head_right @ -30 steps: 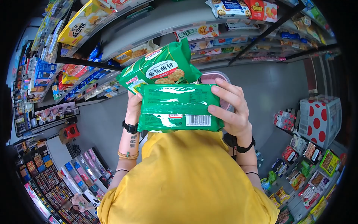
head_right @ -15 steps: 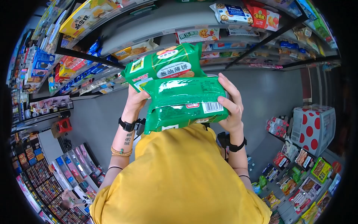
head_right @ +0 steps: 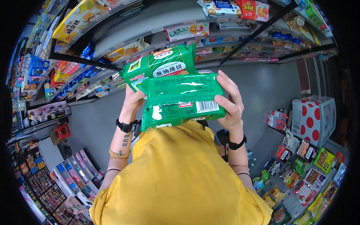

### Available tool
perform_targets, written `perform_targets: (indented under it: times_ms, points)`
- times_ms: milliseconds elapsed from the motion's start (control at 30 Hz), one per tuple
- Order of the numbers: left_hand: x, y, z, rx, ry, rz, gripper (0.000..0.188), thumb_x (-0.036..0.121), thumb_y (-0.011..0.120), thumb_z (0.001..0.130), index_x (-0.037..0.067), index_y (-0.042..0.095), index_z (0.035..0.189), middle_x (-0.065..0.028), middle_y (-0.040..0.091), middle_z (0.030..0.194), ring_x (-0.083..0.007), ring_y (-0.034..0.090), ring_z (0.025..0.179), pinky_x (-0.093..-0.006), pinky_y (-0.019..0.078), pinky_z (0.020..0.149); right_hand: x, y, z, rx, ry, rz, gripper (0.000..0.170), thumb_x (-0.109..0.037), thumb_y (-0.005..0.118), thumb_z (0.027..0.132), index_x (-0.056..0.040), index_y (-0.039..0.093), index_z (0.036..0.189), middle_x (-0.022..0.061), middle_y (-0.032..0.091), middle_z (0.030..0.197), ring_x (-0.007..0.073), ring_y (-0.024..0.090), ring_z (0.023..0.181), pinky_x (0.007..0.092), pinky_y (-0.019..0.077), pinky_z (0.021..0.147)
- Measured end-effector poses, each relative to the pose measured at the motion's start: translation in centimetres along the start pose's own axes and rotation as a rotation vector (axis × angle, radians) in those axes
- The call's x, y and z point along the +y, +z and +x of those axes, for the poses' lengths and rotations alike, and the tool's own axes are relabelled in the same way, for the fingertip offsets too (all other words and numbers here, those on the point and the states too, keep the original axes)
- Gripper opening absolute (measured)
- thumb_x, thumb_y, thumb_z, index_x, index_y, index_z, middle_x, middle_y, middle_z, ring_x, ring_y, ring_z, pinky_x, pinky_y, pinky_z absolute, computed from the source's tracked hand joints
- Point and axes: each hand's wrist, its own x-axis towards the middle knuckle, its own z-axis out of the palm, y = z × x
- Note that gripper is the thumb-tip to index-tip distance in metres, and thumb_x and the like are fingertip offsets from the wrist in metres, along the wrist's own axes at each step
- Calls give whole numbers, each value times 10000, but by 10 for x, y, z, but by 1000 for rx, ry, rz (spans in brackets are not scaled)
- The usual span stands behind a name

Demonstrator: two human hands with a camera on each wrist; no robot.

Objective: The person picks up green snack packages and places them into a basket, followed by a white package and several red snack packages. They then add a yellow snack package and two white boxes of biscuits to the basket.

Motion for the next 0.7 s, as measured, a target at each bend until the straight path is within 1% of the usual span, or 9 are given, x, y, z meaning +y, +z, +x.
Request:
perform_targets:
  times_ms: [167, 300, 367, 467, 567, 700]
  points:
    - [-14, 8, -13, -13, -38, -1, 839, 350, 922, 707, 15, 515, 1359, -57, 656, 1233, -151, 638, 1085, -308, 521, 924, -13, -15, -13, 41, -21, -64, 446, -160, 771, 846, -193, 523, 1215, 217, 539, 1374, 480, 554, 1242, 523, 513, 1016]
    - [-20, 35, -24, -2, -83, 33, 858, 366, 920, 707, 16, 503, 1370, -55, 651, 1243, -147, 634, 1092, -315, 517, 938, -21, -32, -28, 64, -39, -93, 422, -178, 754, 864, -198, 521, 1215, 210, 538, 1369, 482, 551, 1243, 520, 521, 1007]
    - [-26, 42, -32, -15, -122, 26, 864, 366, 919, 708, 16, 497, 1376, -56, 645, 1254, -149, 631, 1100, -318, 516, 944, -22, -40, -36, 73, -38, -97, 410, -172, 746, 870, -196, 518, 1210, 210, 533, 1373, 483, 547, 1246, 520, 522, 1006]
    - [-27, 65, -45, 63, -162, 49, 896, 378, 920, 701, 12, 479, 1390, -57, 634, 1273, -150, 629, 1103, -320, 514, 953, -25, -54, -50, 82, -39, -97, 392, -159, 735, 877, -192, 513, 1199, 210, 527, 1378, 485, 543, 1249, 519, 523, 1006]
    - [-35, 75, -49, 7, -144, 73, 929, 389, 919, 697, 8, 456, 1407, -58, 628, 1281, -149, 625, 1110, -325, 514, 960, -30, -64, -66, 89, -20, -89, 376, -142, 727, 879, -188, 512, 1184, 211, 525, 1379, 487, 541, 1250, 515, 524, 1006]
    - [-34, 88, -57, 7, -199, 72, 942, 386, 917, 698, 6, 444, 1418, -59, 628, 1282, -144, 622, 1117, -332, 517, 964, -43, -76, -80, 116, -24, -110, 372, -118, 712, 878, -196, 520, 1187, 212, 523, 1381, 485, 541, 1252, 512, 523, 1006]
